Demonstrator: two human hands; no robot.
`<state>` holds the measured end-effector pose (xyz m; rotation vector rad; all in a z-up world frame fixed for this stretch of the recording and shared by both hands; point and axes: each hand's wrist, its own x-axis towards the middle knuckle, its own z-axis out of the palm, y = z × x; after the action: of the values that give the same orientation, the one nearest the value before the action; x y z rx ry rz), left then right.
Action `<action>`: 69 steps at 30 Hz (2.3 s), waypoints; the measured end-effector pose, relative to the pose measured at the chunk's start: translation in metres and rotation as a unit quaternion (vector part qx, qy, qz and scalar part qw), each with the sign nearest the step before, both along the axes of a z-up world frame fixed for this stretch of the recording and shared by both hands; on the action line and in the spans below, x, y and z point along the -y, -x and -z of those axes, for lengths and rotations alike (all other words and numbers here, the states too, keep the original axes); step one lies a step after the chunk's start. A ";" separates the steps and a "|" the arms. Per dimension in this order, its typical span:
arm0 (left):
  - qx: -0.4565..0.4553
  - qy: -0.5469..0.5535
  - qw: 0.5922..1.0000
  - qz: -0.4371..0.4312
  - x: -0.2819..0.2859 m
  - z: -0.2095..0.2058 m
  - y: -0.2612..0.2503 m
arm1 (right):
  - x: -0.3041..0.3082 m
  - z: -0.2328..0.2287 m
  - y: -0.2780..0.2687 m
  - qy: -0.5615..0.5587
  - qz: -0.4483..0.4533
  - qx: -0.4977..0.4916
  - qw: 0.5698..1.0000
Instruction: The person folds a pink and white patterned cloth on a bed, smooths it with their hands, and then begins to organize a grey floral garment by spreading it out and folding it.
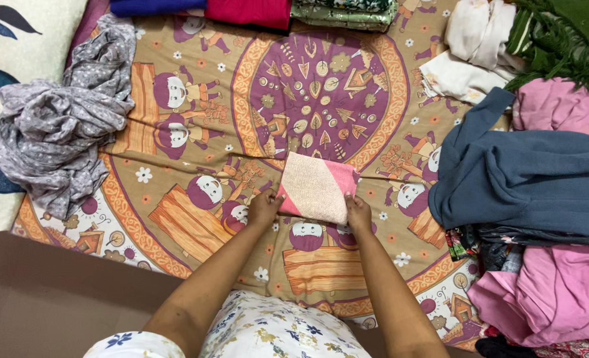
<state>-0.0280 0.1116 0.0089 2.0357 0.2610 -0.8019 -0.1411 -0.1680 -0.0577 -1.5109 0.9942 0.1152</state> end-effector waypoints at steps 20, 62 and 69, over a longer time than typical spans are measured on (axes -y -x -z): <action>0.270 -0.151 0.801 0.512 0.090 -0.019 -0.024 | -0.029 -0.059 0.008 0.213 -0.168 0.018 0.962; 0.195 -0.229 0.852 0.428 0.065 0.015 -0.042 | -0.042 -0.037 -0.074 0.536 -0.378 -0.024 0.754; 0.273 -0.212 0.851 0.395 0.060 0.032 -0.035 | -0.041 -0.030 -0.072 0.531 -0.359 -0.002 0.767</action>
<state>0.0074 0.0516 -0.0233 2.7248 -0.8532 -0.6098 -0.0689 -0.1266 -0.0274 -2.9063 0.3633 0.0942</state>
